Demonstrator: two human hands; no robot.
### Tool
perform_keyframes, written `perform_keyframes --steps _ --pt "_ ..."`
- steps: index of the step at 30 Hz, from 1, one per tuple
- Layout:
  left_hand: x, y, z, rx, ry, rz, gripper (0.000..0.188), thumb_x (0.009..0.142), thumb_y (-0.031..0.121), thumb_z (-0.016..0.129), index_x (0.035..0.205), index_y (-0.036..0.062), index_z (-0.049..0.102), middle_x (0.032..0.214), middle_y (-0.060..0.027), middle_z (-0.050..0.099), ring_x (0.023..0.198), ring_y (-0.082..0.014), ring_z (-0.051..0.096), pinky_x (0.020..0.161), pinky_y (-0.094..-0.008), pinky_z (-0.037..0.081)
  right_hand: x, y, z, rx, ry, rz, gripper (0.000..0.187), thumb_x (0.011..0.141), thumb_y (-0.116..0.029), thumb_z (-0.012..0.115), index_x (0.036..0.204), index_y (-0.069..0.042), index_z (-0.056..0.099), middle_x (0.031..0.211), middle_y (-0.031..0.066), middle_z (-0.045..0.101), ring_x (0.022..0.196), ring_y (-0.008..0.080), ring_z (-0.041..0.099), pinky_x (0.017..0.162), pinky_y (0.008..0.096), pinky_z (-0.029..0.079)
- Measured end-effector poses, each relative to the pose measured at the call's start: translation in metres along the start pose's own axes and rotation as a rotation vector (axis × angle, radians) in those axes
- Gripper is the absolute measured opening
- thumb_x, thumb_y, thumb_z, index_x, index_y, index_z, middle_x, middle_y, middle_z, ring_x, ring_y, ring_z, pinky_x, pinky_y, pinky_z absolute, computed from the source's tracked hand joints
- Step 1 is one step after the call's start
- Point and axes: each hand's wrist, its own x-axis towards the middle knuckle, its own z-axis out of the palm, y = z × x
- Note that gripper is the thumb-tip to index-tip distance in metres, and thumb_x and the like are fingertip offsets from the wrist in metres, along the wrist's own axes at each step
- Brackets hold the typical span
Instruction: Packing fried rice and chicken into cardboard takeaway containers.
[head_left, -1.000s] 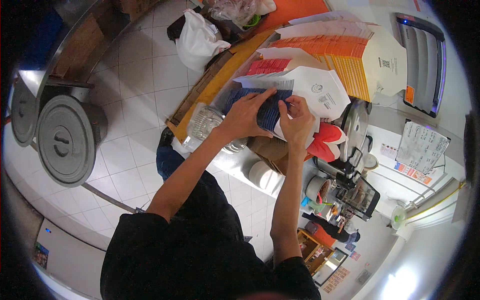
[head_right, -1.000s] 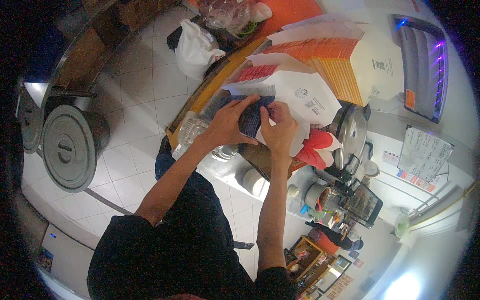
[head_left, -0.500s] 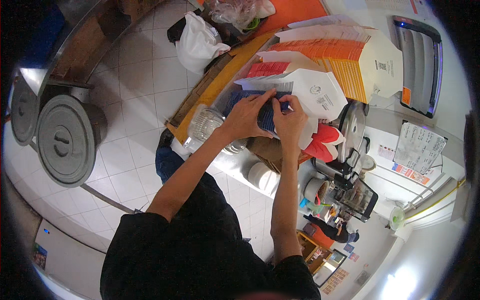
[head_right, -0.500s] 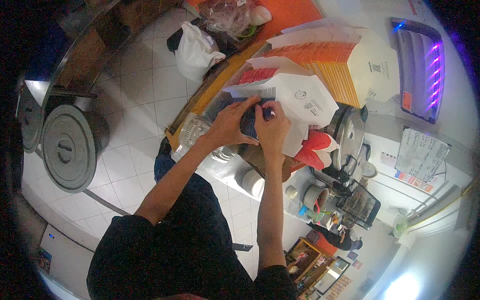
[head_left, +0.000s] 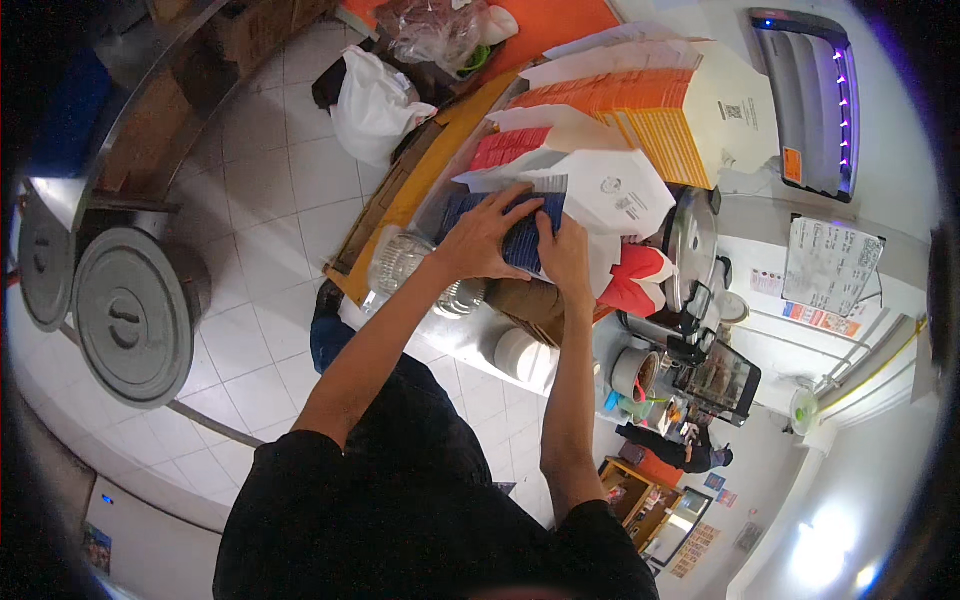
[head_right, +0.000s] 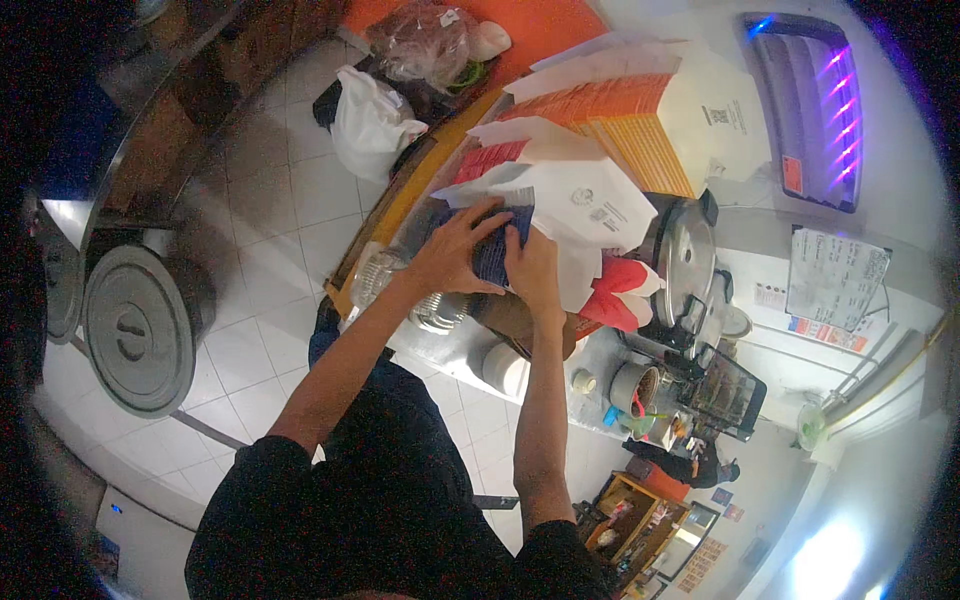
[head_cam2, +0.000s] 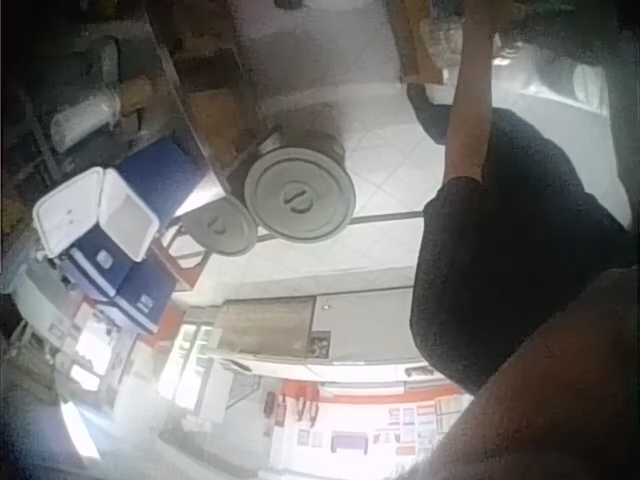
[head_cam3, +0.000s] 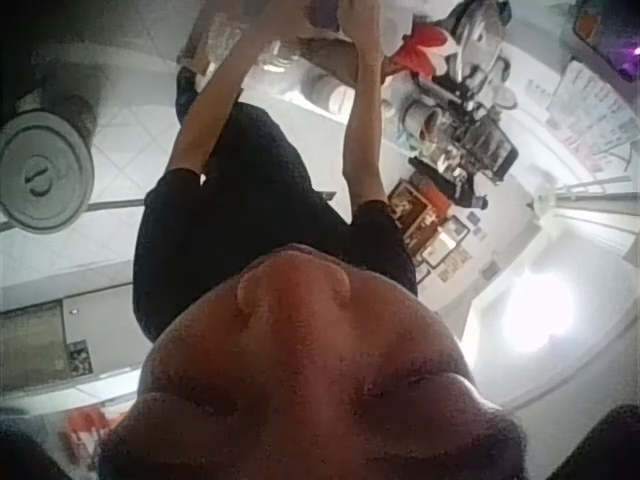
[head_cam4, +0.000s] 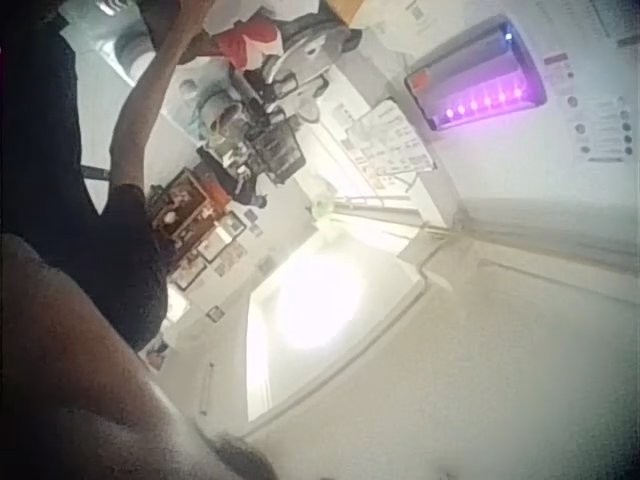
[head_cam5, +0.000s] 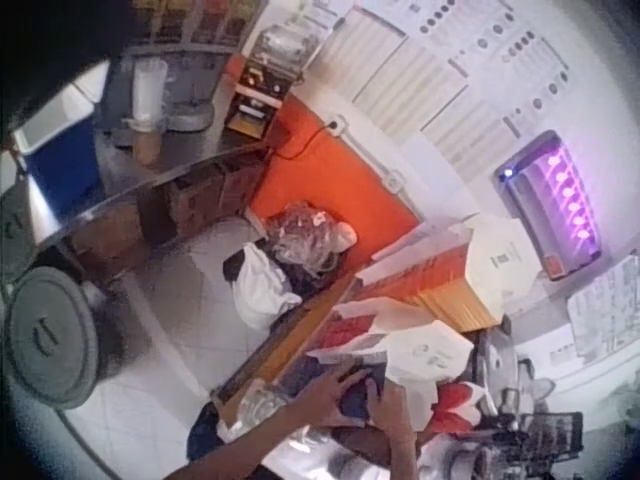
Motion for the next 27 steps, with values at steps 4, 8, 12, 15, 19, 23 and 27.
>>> perform_keyframes --steps 4,8,12,15,19,23,27 --pt "0.003 0.003 0.006 0.047 -0.064 -0.041 0.109 0.054 0.051 0.089 0.145 0.0131 0.042 0.147 -0.0198 0.039 0.134 -0.0414 0.042 0.112 -0.0509 0.036 -0.008 0.003 -0.016 -0.03 0.108 -0.071 0.027 0.093 -0.02 0.062 0.085 0.005 0.061 0.073 0.0292 0.062 0.072 0.0486 0.061 0.063 0.054 0.044" --pt "0.001 0.0 0.004 -0.004 -0.051 0.006 0.108 0.055 0.051 0.089 0.144 0.0114 0.042 0.145 -0.0207 0.042 0.133 -0.0418 0.043 0.112 -0.0503 0.037 -0.012 -0.018 -0.043 -0.06 0.157 -0.046 0.027 0.093 -0.021 0.063 0.085 0.005 0.061 0.072 0.0272 0.063 0.072 0.0479 0.061 0.062 0.0521 0.045" --pt "0.011 0.006 0.013 0.023 -0.04 -0.019 0.109 0.055 0.05 0.09 0.144 0.0082 0.042 0.146 -0.0222 0.043 0.133 -0.0417 0.043 0.112 -0.0486 0.036 -0.03 -0.026 -0.115 -0.117 0.264 0.112 0.035 0.094 -0.03 0.063 0.088 0.005 0.066 0.076 0.0239 0.066 0.073 0.0446 0.063 0.067 0.0507 0.048" --pt "0.0 0.004 -0.004 0.123 0.022 0.023 0.113 0.052 0.048 0.092 0.142 0.0016 0.041 0.145 -0.0233 0.043 0.133 -0.0414 0.044 0.113 -0.0479 0.035 -0.064 -0.075 -0.181 0.14 0.443 0.207 0.036 0.095 -0.035 0.068 0.089 0.001 0.072 0.075 0.0082 0.071 0.064 0.0101 0.059 0.059 0.0298 0.048" --pt "-0.003 0.051 0.018 0.126 0.225 0.133 0.105 0.052 0.046 0.093 0.135 0.0005 0.048 0.133 -0.0212 0.053 0.124 -0.0375 0.05 0.105 -0.0488 0.039 -0.169 -0.068 -0.249 0.245 0.904 0.415 0.027 0.084 -0.019 0.079 0.098 0.001 0.068 0.095 0.0068 0.066 0.076 0.0117 0.059 0.069 0.0218 0.045" --pt "-0.072 0.084 0.085 0.005 0.221 0.238 0.065 0.063 0.033 0.09 0.114 0.0047 0.062 0.11 -0.0145 0.064 0.103 -0.0325 0.061 0.09 -0.0458 0.047 -0.263 -0.01 -0.253 0.225 1.103 0.379 0.024 0.09 -0.01 0.072 0.108 0.002 0.064 0.099 0.009 0.068 0.083 0.0143 0.064 0.079 0.0265 0.052" --pt "-0.118 0.161 0.19 -0.276 -0.246 0.069 0.024 0.078 0.015 0.079 0.096 0.0053 0.066 0.093 -0.0119 0.066 0.089 -0.0305 0.064 0.081 -0.0399 0.051 -0.367 0.027 -0.235 0.174 1.152 0.79 0.018 0.096 -0.014 0.066 0.1 0.003 0.067 0.09 0.0039 0.068 0.078 0.0107 0.06 0.076 0.0239 0.049"
